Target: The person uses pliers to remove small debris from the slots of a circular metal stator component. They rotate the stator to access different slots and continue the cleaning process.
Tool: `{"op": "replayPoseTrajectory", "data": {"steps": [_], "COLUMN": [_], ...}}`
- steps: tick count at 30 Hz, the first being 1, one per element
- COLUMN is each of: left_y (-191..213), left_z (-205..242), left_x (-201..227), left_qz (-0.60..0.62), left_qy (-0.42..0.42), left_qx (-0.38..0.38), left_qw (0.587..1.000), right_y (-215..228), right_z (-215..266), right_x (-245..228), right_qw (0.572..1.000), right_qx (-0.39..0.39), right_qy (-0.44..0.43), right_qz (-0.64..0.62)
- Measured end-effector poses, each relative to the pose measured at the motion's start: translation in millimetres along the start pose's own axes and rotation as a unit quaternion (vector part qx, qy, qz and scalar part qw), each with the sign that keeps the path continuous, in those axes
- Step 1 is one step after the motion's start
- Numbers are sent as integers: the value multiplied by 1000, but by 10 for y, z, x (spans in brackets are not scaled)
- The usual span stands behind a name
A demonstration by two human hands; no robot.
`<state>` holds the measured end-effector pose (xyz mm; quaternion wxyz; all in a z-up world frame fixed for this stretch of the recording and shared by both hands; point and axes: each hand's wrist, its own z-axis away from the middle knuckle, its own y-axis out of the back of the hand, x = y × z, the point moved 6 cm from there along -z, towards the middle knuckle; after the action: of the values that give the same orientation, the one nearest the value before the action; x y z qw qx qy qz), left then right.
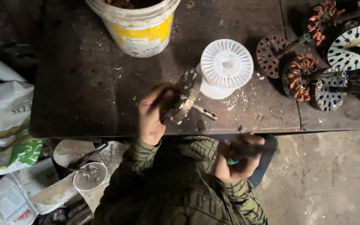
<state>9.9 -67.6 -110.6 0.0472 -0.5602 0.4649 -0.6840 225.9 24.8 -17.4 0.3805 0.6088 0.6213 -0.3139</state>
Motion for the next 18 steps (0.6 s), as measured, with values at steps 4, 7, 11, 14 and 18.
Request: {"op": "replayPoseTrajectory", "data": {"steps": [4, 7, 11, 14, 18], "left_y": [103, 155, 189, 241, 301], "left_z": [39, -1, 24, 36, -61], "left_x": [-135, -130, -218, -307, -332], "left_qz": [52, 75, 82, 111, 78], "left_qy": [47, 50, 45, 43, 23], "left_qx": [8, 43, 39, 46, 68], "left_qw": [997, 995, 995, 992, 994], "right_y": [-418, -389, -410, -547, -550], "right_z": [188, 176, 343, 435, 329], "right_x": [-39, -2, -5, 126, 130], "right_qw": [884, 912, 906, 871, 891], "right_qx": [-367, -327, -320, -414, -399], "right_qy": [244, 232, 258, 184, 172], "right_qz": [153, 91, 101, 189, 131]}}
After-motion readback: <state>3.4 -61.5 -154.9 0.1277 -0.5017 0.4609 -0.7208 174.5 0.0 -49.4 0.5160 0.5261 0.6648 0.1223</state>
